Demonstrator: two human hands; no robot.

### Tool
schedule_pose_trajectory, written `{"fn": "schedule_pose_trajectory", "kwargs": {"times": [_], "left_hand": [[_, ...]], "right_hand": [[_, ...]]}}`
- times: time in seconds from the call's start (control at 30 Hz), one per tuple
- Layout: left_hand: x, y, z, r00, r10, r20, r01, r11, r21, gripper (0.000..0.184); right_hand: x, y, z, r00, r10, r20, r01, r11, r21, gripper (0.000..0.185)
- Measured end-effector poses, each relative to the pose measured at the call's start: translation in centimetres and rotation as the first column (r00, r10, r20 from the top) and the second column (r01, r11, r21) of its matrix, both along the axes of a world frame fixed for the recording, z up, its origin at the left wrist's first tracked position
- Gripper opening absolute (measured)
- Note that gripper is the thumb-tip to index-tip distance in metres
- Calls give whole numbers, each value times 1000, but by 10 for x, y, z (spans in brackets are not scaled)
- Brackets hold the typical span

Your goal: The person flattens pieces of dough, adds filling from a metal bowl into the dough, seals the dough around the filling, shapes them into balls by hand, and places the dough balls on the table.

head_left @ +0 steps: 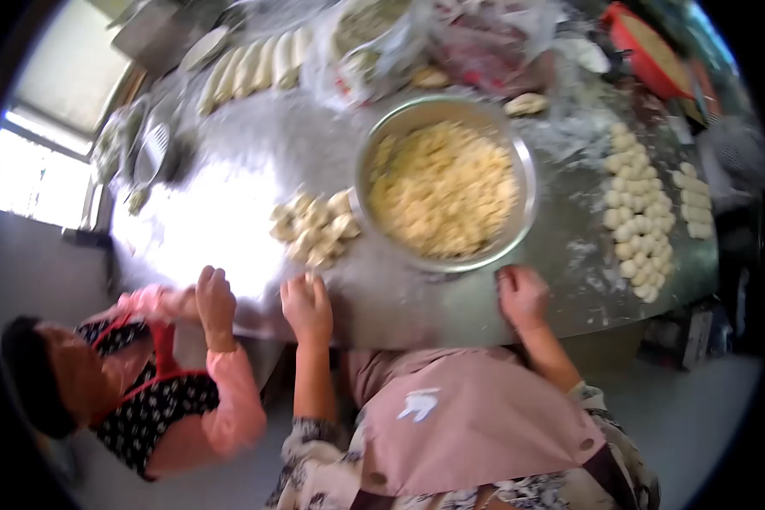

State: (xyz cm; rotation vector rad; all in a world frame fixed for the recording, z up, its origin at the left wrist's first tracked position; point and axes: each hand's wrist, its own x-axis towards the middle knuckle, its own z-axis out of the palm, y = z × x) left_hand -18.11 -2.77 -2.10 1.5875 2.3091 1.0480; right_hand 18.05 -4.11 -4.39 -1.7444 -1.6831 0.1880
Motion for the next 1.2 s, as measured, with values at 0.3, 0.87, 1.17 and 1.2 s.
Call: {"fn": "schedule_pose_trajectory", "kwargs": {"times": [0.3, 0.87, 1.17, 1.2], "left_hand": [[123, 5, -13, 916, -368, -159, 345, 926, -153, 16], [116, 20, 5, 716, -675, -177, 586, 720, -372, 72], [107, 12, 4, 717, -683, -142, 629, 721, -293, 76], [104, 11, 3, 723, -686, -87, 644, 713, -277, 75]], "right_hand": [[-1, -1, 4, 995, 2, -104, 5, 998, 66, 7], [-3, 2, 11, 999, 13, -51, -8, 996, 92, 7], [1, -3, 5, 997, 7, -81, 1, 995, 103, 10], [3, -2, 3, 997, -2, -83, 9, 997, 80, 11]]}}
